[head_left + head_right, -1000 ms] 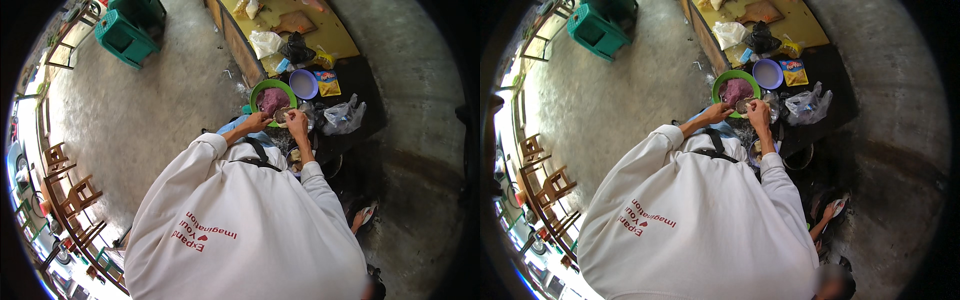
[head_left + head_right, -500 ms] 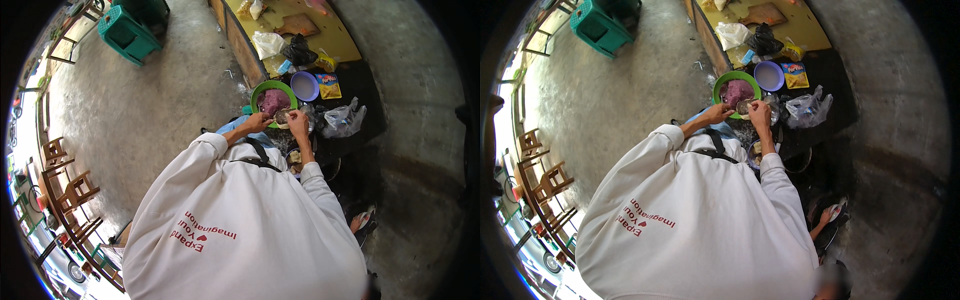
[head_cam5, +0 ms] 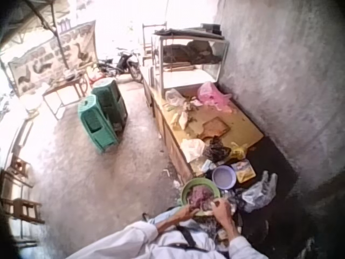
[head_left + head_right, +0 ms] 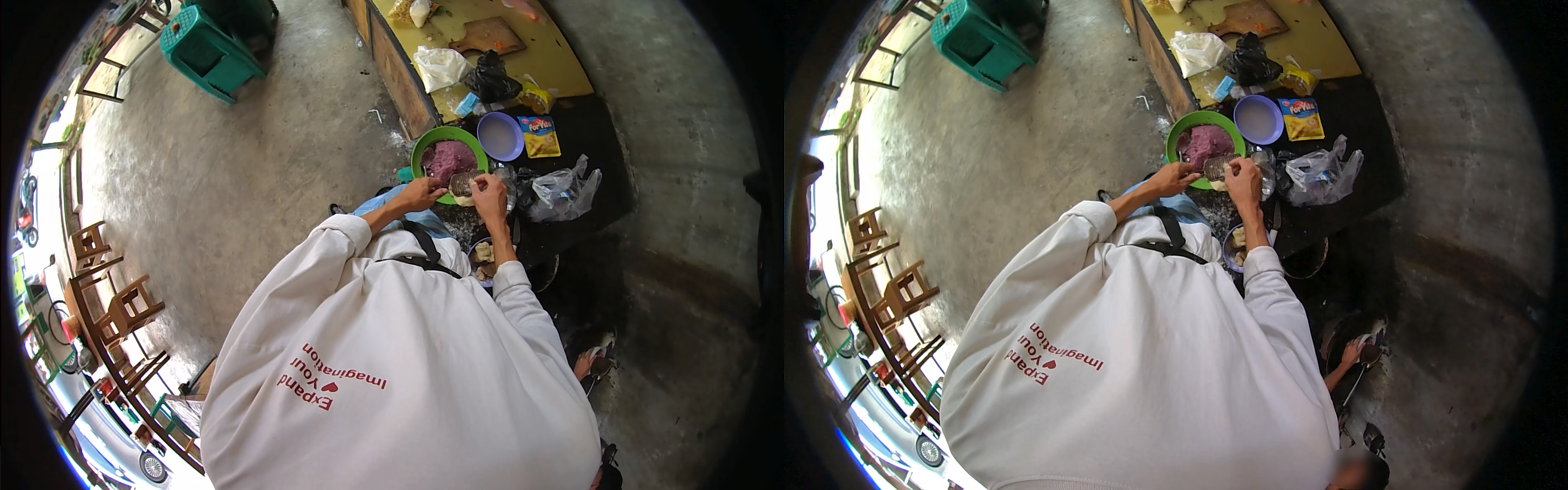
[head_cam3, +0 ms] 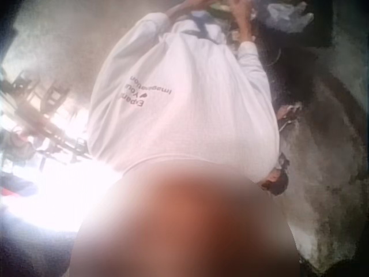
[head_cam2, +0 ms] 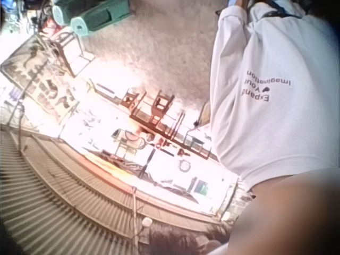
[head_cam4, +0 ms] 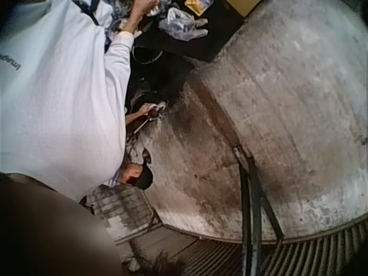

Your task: The person holds a thin dough wrapper and spreads a purple paste onto it using a spoon. They then place the filled wrapper into a small metal mold and press it down to shape the patty.

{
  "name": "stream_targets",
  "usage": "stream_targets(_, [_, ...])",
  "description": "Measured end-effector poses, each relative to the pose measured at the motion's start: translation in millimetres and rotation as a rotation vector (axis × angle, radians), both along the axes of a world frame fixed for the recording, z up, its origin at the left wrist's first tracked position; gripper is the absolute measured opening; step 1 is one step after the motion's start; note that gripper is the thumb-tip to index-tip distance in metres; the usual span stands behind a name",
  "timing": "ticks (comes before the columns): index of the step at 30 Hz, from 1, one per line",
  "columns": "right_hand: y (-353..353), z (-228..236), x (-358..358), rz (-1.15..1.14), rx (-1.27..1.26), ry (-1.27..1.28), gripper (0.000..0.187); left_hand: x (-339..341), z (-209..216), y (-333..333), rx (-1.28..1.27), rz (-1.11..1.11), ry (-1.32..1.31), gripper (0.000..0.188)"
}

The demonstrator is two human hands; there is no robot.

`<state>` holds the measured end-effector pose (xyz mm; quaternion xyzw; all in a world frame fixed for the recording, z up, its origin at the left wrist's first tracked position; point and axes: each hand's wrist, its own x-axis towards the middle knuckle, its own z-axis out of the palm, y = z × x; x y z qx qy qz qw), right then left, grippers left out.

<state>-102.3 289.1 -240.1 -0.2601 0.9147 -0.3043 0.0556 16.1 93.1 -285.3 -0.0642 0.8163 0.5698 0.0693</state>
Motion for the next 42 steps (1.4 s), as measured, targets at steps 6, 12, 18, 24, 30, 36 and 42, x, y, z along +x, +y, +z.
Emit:
stream_targets(6, [2,-7,0,0.027,-0.026,-0.028,0.014,0,-2,1,0.002,-0.006,0.005,0.041])
stream_targets(12, [5,-4,0,0.007,-0.086,-0.093,0.016,0,0,1,-0.004,0.007,0.038,0.042])
stream_targets(18, [8,14,-4,-0.075,-0.084,-0.034,0.015,0,7,0,0.083,0.019,-0.012,0.042])
stream_targets(24, [6,13,-5,-0.039,-0.117,-0.017,0.014,0,7,0,0.04,-0.024,-0.034,0.043])
stream_targets(30, [4,3,-3,0.003,-0.068,-0.039,0.014,1,4,1,0.018,-0.019,-0.024,0.042])
stream_targets(36, [6,0,-4,0.051,-0.054,-0.094,0.014,3,-3,2,-0.035,-0.044,0.021,0.04])
stream_targets(42, [7,-1,-5,0.032,-0.021,-0.076,0.014,3,-6,4,-0.026,-0.027,-0.001,0.04])
